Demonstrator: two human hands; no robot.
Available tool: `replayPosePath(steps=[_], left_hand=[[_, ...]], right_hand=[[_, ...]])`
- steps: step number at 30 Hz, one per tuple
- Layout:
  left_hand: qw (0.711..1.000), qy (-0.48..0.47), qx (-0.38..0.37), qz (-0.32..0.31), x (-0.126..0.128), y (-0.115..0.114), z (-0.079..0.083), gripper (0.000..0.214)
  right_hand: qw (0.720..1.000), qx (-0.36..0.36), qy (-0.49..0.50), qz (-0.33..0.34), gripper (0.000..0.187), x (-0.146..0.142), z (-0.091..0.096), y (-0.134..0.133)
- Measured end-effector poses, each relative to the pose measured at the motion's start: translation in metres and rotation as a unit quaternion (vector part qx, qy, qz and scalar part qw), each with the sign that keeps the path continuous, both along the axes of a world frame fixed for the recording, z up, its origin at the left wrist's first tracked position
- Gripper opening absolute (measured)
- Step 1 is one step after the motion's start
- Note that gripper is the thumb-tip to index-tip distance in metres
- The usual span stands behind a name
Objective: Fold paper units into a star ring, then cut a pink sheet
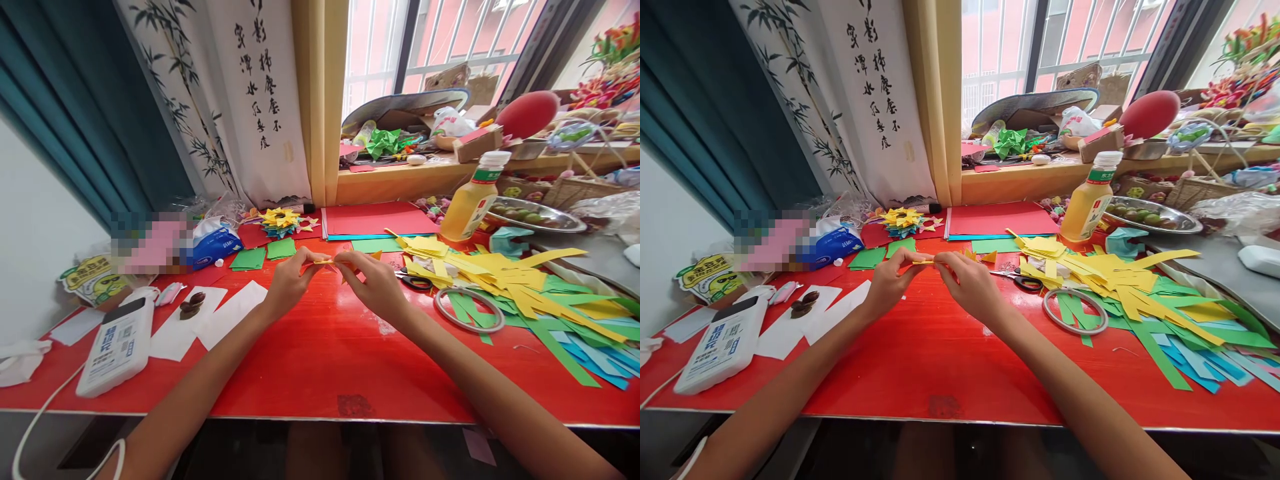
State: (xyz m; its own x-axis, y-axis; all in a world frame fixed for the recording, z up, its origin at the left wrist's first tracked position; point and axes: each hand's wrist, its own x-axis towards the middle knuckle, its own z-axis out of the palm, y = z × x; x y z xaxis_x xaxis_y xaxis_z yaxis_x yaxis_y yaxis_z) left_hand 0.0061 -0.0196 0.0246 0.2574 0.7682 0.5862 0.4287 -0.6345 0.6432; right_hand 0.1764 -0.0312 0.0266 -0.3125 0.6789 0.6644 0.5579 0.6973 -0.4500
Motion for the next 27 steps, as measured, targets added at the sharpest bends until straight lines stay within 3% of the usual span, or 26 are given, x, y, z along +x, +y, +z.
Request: replayPosePath(steps=[18,27], left_hand=[[0.996,-0.001,0.085,-0.005,0.0017,-0.0047,-0.0003,0.007],[0.995,-0.007,0.102,-0.002,0.003,-0.0051,-0.0026,0.007]], right_hand=[[0.987,0.157,-0.007,0.033,0.015,0.0046,0.0047,-0.003],[0.977,0.21,-0.03,0.014,0.015,0.0061,0.0026,-0.0011]])
